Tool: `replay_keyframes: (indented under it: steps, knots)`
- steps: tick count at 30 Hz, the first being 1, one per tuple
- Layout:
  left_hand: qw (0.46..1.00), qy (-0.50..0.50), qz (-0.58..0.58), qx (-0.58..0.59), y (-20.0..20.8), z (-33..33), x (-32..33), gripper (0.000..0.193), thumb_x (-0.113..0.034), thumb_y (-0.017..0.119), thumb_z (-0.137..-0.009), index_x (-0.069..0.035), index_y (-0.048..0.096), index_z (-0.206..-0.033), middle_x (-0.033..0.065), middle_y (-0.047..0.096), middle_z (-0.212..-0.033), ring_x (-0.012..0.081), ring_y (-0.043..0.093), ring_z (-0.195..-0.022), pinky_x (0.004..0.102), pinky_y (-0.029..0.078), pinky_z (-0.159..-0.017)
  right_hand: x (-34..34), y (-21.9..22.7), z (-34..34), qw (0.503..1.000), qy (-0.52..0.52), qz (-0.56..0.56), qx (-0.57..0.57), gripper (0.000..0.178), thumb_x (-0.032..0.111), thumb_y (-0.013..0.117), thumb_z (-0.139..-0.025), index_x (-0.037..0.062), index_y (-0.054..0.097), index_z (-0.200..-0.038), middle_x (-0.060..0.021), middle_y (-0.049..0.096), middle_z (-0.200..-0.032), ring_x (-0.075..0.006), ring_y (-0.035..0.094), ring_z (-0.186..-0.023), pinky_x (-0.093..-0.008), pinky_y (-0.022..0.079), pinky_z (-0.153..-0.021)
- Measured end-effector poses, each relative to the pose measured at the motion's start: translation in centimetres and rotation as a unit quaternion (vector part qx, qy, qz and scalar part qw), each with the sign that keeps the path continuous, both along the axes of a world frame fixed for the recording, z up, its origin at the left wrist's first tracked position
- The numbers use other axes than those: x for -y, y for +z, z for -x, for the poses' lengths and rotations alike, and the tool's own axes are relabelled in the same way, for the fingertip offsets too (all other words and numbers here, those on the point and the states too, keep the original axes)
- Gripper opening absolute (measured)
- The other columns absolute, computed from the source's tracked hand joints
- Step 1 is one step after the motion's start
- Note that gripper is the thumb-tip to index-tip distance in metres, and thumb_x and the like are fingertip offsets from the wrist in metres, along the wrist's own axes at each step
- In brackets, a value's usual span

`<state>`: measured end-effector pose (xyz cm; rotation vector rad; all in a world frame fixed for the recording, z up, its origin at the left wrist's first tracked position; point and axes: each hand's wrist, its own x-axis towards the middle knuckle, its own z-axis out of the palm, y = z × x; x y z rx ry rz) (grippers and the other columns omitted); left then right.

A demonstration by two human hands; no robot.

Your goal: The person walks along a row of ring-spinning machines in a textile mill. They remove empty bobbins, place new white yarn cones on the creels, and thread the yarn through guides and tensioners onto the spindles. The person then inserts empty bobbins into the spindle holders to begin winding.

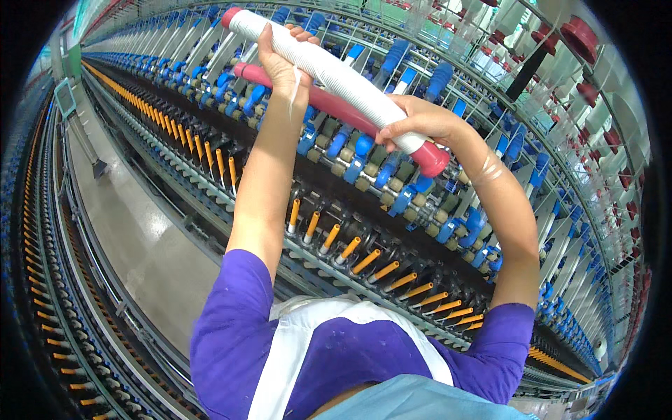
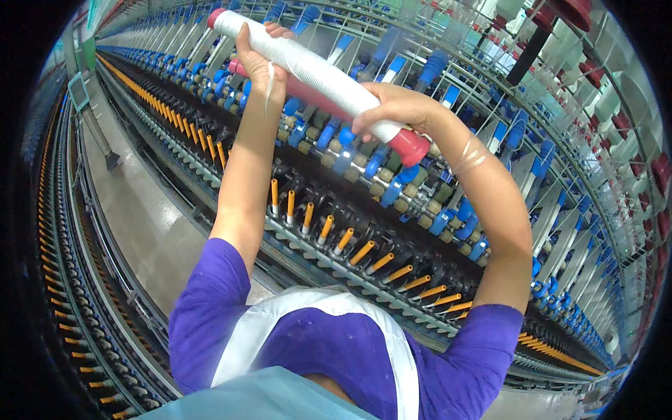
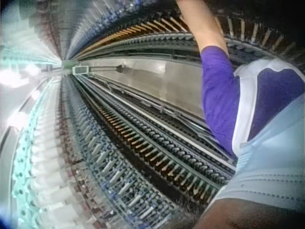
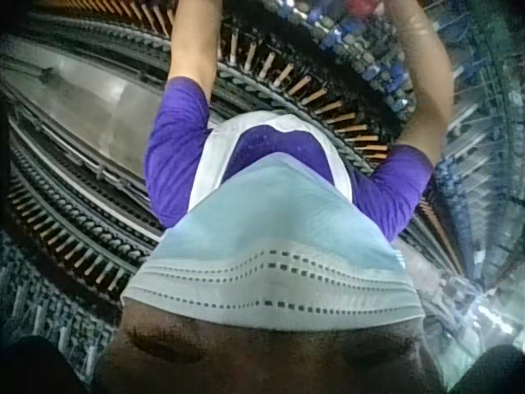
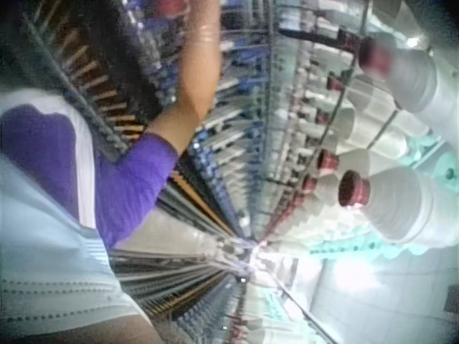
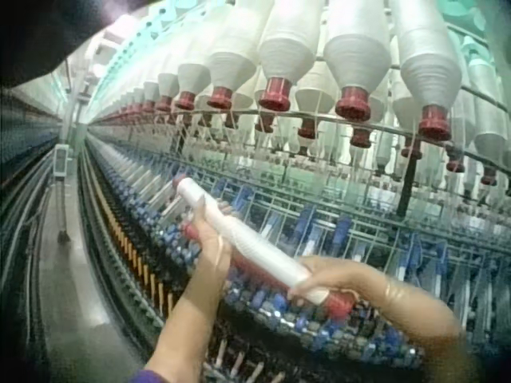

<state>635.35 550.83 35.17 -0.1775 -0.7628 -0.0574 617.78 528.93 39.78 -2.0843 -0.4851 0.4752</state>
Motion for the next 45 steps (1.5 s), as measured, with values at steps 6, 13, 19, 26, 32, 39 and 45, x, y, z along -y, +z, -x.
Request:
replay_keyframes:
  steps: [6, 13, 19, 26, 32, 39, 45]
  knots:
    - [0.714, 0.474, -0.463, -0.227, -2.8, -7.4, 1.1, 0.073, -0.03, 0.067, -0.087, 0.004, 0.03, -0.14, 0.0252, 0.031, -0.144, 0.0382, 0.034, -0.132, 0.0494, 0.03, -0.108, -0.8, -2.2, -6.0, 0.494, -0.228, 0.525, 0.654, 0.054, 0.017, 0.067, -0.08, 0.0208, 0.051, -0.131, -0.0127, 0.058, -0.091, -0.0302, 0.06, -0.082, -0.0422, 0.047, -0.064]
    - [0.135, 0.765, -0.582, 0.242, -7.6, -4.9, -0.7, 0.046, -0.027, 0.053, -0.091, -0.005, 0.052, -0.132, 0.019, 0.041, -0.144, 0.0405, 0.041, -0.13, 0.0512, 0.031, -0.108, 1.0, -2.9, 4.8, 0.644, -0.194, 0.317, 0.668, 0.041, 0.024, 0.061, -0.089, 0.0038, 0.056, -0.124, -0.0249, 0.048, -0.126, -0.0381, 0.046, -0.119, -0.0453, 0.04, -0.097]
    - [0.102, 0.621, -0.757, 0.178, -4.8, -1.1, -1.7, 0.059, -0.045, 0.036, -0.099, -0.01, 0.033, -0.146, 0.0137, 0.029, -0.153, 0.0341, 0.021, -0.143, 0.0622, 0.009, -0.112, 9.5, 5.7, 25.8, 0.439, -0.354, -0.356, 0.746, 0.042, 0.028, 0.033, -0.101, -0.0061, 0.056, -0.111, -0.0169, 0.062, -0.107, -0.0265, 0.059, -0.102, -0.0409, 0.045, -0.096]
    - [0.22, 0.732, -0.6, 0.239, 3.8, 7.3, 6.1, 0.061, -0.04, 0.049, -0.095, -0.014, 0.031, -0.147, 0.0146, 0.023, -0.155, 0.0335, 0.019, -0.144, 0.0631, 0.01, -0.111, 6.3, 22.8, 31.5, 0.721, -0.26, -0.286, 0.575, 0.057, 0.035, 0.061, -0.09, -0.0107, 0.048, -0.121, -0.0227, 0.062, -0.105, -0.0277, 0.063, -0.093, -0.0368, 0.051, -0.086]
    - [0.383, 0.694, -0.494, 0.357, 5.0, 15.9, 6.9, 0.053, -0.036, 0.056, -0.092, -0.01, 0.047, -0.137, 0.0157, 0.035, -0.149, 0.034, 0.026, -0.141, 0.0594, 0.01, -0.113, 6.6, 22.6, 26.2, 0.628, -0.453, -0.198, 0.601, 0.044, 0.017, 0.082, -0.07, 0.0008, 0.061, -0.105, -0.0088, 0.065, -0.086, -0.0168, 0.064, -0.074, -0.029, 0.054, -0.066]
    - [0.349, 0.7, -0.504, 0.367, 5.4, 18.1, 5.4, 0.053, -0.035, 0.062, -0.089, -0.009, 0.049, -0.134, 0.0159, 0.034, -0.149, 0.0335, 0.025, -0.141, 0.0594, 0.009, -0.113, 13.9, 14.9, 20.3, 0.647, -0.327, -0.237, 0.647, 0.054, 0.013, 0.079, -0.069, -0.0014, 0.055, -0.115, -0.0092, 0.065, -0.1, -0.0169, 0.064, -0.082, -0.0285, 0.053, -0.071]
    - [0.32, 0.732, -0.485, 0.355, 6.4, 16.9, 6.5, 0.051, -0.03, 0.065, -0.087, -0.008, 0.052, -0.131, 0.0168, 0.039, -0.144, 0.0351, 0.032, -0.137, 0.0569, 0.019, -0.111, 11.8, 21.2, 20.8, 0.662, -0.38, -0.237, 0.601, 0.04, 0.018, 0.079, -0.07, -0.0029, 0.062, -0.1, -0.01, 0.065, -0.087, -0.0165, 0.063, -0.069, -0.0297, 0.052, -0.06]
